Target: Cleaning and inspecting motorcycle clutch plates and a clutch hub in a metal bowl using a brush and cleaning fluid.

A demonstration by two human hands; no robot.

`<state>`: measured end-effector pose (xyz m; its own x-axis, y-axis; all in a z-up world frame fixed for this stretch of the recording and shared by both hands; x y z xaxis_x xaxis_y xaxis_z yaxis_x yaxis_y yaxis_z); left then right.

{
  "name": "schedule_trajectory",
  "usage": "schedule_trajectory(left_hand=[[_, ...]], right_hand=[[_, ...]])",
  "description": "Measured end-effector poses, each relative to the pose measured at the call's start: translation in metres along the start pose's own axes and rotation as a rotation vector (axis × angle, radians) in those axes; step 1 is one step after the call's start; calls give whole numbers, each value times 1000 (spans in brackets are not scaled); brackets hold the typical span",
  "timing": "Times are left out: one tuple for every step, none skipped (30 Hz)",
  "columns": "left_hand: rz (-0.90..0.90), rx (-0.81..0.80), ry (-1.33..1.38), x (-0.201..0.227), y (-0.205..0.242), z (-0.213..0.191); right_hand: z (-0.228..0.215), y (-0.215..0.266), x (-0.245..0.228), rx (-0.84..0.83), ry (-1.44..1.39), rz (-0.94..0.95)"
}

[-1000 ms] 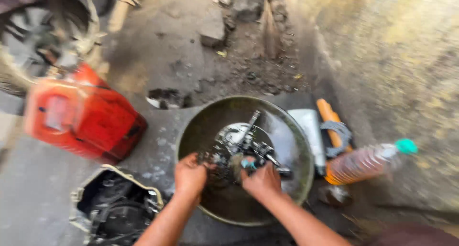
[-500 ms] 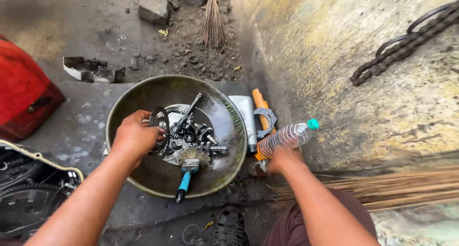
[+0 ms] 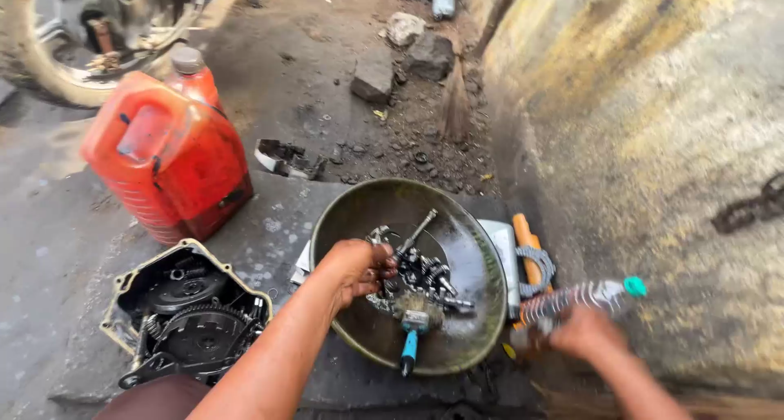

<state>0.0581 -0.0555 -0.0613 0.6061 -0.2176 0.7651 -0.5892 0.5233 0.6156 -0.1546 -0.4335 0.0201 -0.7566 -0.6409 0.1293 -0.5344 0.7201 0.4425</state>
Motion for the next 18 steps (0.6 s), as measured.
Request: schedule_trajectory(left_hand=[[-19, -14, 34, -1, -1, 5], [-35, -24, 64, 0, -1, 8], [-36, -31, 49, -5, -7, 14], [-19, 2, 31, -6, -13, 12], [-1, 34, 13, -6, -18, 11], [2, 43, -15, -8, -17, 13], [45, 85, -24, -6, -15, 12], [87, 133, -43, -4, -12, 5], [89, 148, -81, -1, -3, 3], [130, 129, -92, 6, 7, 5], [170, 107, -104, 12, 16, 8], [170, 115, -133, 16, 24, 7], [189, 134, -167, 22, 32, 5], [206, 140, -186, 25, 38, 14], [203, 136, -199, 28, 39, 5], [223, 166, -207, 27, 37, 4], [242, 197, -214, 25, 34, 2], [239, 181, -188, 21, 29, 7]], right_hand=[[-27, 20, -4, 95, -154, -4], [-55, 40, -9, 195, -311, -12], [-62, 45, -1, 194, -323, -1], [-77, 50, -5, 265, -551, -110], [-95, 57, -4, 340, -779, -219], [-104, 60, 2, 338, -808, -216], [-119, 67, 4, 336, -1131, -360], [-131, 74, 7, 329, -1466, -505], [-143, 94, -3, 325, -1507, -500], [-165, 120, -16, 307, -1670, -668], [-189, 147, -24, 289, -1827, -841], [-193, 161, -31, 293, -1858, -835], [-207, 182, -39, 361, -1824, -952], [-224, 205, -41, 431, -1763, -1063], [-228, 224, -49, 439, -1774, -1054], [-244, 257, -52, 605, -1608, -1142], [-256, 291, -59, 759, -1429, -1221], [-252, 286, -55, 754, -1397, -1220]])
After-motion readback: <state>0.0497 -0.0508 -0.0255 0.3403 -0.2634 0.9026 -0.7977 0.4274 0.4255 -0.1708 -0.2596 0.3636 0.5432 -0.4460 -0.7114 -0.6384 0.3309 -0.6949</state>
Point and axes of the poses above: each hand's wrist, its own y-axis away from the middle knuckle, its own z-axis out of the palm, x = y × z, the point moved 10 cm from there along -y, towards the middle knuckle, and after that the axes turned 14 degrees about -y, right-handed, at the moved point
